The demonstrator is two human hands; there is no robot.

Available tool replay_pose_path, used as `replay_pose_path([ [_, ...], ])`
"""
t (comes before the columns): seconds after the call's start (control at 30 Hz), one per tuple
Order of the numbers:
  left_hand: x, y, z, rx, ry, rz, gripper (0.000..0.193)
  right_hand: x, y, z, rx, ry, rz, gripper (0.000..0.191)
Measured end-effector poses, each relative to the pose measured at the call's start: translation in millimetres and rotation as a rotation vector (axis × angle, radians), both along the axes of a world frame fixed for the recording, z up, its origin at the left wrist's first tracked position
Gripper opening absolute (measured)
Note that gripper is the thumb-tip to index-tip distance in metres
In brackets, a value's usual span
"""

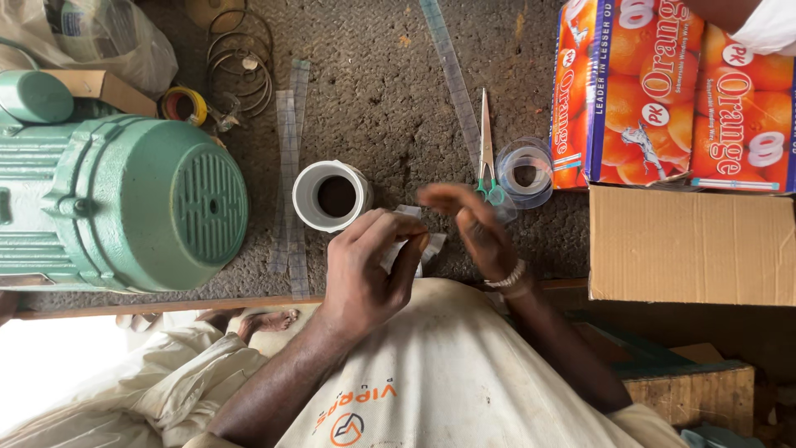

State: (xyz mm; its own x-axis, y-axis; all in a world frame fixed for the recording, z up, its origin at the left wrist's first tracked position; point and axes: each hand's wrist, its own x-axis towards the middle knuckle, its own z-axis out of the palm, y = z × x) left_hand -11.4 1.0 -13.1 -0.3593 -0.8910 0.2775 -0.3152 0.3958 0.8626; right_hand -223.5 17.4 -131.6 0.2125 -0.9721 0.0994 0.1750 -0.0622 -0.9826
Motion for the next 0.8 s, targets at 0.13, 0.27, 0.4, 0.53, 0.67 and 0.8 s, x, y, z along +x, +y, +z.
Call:
replay_pose_path([
  [0.13, -6.7, -7.4, 15.3, 0.041, 0.068, -0.058, 0.015, 21.8, -6.2, -30.2, 0.327, -0.575, 0.380, 0.102],
  [0.27, -5.7, -14.1, 32.3, 0.143, 0.389, -0.137, 0.019, 20.8, 4.0, -36.5, 0.602, -0.832, 0.330, 0.111],
  [0.4, 12.4, -14.2, 41.6, 0.143, 0.487, -0.171, 0.020, 21.8, 3.3, -37.0, 0.660, -0.947, 0.244, 0.115],
  [0.53, 24.3, -8.6, 27.1, 0.223, 0.304, -0.223, 0.025, 20.3, -0.2, -35.8, 0.637, -1.072, 0.322, 0.100],
  [0.67, 31.8, 1.5, -10.6, 0.378, -0.150, -0.255, 0.030, 20.8, -4.7, -30.5, 0.436, -0.596, 0.292, 0.083],
  [0.8, 33.6, 19.3, -57.6, 0.189, -0.592, -0.189, 0.056, 31.9, -14.1, -25.7, 0.469, -0.464, 0.159, 0.064],
])
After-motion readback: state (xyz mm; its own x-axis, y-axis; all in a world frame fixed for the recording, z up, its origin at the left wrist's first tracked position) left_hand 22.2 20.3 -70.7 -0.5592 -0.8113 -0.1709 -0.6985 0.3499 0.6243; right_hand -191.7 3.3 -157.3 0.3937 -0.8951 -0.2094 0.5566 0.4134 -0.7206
